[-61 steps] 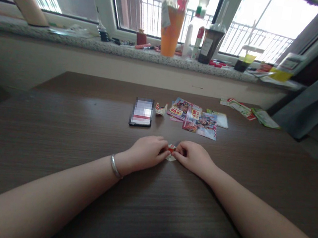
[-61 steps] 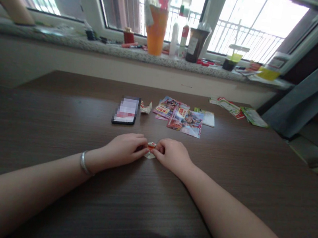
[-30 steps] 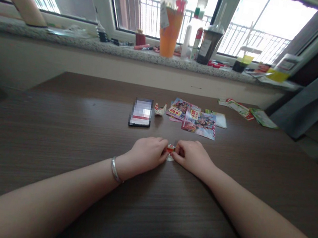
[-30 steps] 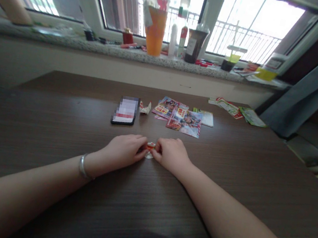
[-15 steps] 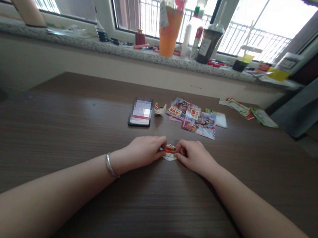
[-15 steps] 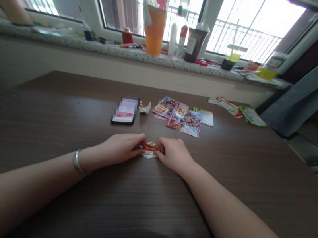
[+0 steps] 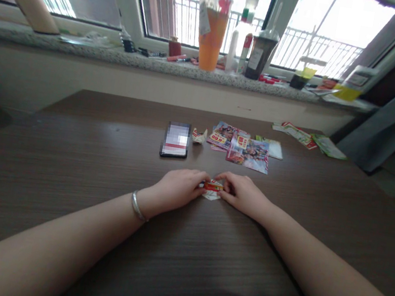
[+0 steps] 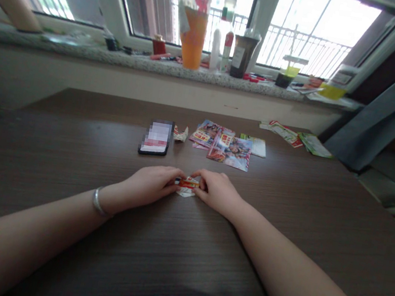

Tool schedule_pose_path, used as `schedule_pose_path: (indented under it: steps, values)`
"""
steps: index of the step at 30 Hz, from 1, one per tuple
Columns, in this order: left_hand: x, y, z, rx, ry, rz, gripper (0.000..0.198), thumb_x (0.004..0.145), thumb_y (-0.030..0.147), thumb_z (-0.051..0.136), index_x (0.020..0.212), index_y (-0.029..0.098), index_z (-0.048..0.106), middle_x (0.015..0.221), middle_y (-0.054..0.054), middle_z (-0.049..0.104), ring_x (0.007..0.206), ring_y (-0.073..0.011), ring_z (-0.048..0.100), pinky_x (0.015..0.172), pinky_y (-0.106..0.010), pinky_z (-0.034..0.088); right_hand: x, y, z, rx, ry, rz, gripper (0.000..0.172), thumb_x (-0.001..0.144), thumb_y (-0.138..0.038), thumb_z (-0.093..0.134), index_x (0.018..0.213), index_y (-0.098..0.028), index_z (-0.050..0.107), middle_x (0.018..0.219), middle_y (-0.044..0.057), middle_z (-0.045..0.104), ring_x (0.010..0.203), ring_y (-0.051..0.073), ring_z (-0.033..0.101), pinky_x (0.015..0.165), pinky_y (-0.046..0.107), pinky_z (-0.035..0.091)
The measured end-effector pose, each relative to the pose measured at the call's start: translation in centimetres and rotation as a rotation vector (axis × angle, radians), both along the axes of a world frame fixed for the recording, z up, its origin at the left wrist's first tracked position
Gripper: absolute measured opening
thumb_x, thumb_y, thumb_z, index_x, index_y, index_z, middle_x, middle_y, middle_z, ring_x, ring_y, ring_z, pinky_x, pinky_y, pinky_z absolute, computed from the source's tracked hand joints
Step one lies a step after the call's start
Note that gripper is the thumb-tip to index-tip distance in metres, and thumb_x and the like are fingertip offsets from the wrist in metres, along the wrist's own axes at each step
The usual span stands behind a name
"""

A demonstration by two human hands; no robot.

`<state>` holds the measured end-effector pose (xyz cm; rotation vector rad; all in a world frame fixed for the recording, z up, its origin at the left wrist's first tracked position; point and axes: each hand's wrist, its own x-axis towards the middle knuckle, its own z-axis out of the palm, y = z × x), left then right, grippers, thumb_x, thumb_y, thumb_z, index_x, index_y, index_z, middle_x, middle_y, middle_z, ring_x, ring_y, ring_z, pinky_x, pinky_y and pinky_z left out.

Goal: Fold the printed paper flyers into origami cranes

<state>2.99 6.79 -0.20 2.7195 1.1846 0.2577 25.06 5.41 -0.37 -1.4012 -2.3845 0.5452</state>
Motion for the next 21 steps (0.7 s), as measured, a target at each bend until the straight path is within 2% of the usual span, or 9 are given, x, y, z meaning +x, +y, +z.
schedule_pose_path:
  steps: [7, 14, 18, 21]
  values:
    - [-0.29, 0.15, 0.01, 0.089, -0.005, -0.061, 0.021, 0.093, 0.036, 0.051, 0.100, 0.022, 0.064, 0.089, -0.003, 0.058, 0.078, -0.0165, 0.058, 0.067, -0.026, 0.044, 0.27, 0.07, -0.35, 0.065, 0.038, 0.016, 0.019, 0.082, -0.025, 0.065, 0.101, -0.021, 0.068, 0.096, 0.005, 0.062, 0.084, 0.016, 0.058, 0.076, 0.028, 0.043]
    - [-0.01, -0.23, -0.03, 0.179, -0.036, -0.103, 0.020, 0.092, 0.033, 0.051, 0.097, 0.018, 0.063, 0.102, -0.008, 0.058, 0.091, -0.0199, 0.054, 0.082, -0.033, 0.046, 0.38, 0.14, -0.49, 0.175, 0.062, 0.061, 0.016, 0.083, -0.023, 0.064, 0.097, -0.019, 0.071, 0.093, 0.006, 0.061, 0.085, 0.017, 0.058, 0.078, 0.030, 0.046]
    - [0.20, -0.66, 0.24, 0.190, -0.054, -0.080, 0.023, 0.093, 0.030, 0.048, 0.108, 0.017, 0.060, 0.113, -0.009, 0.058, 0.101, -0.0219, 0.053, 0.092, -0.037, 0.044, 0.38, 0.29, -0.59, 0.267, 0.039, 0.096, 0.013, 0.082, -0.026, 0.065, 0.093, -0.020, 0.071, 0.100, 0.008, 0.062, 0.096, 0.020, 0.056, 0.086, 0.036, 0.045]
    - [0.24, -0.83, 0.37, 0.156, -0.070, -0.088, 0.035, 0.093, 0.038, 0.049, 0.121, 0.018, 0.055, 0.120, -0.010, 0.057, 0.109, -0.0240, 0.052, 0.097, -0.040, 0.042, 0.30, 0.27, -0.55, 0.295, 0.034, 0.140, 0.013, 0.084, -0.025, 0.063, 0.095, -0.021, 0.069, 0.107, 0.008, 0.063, 0.101, 0.021, 0.056, 0.090, 0.038, 0.044]
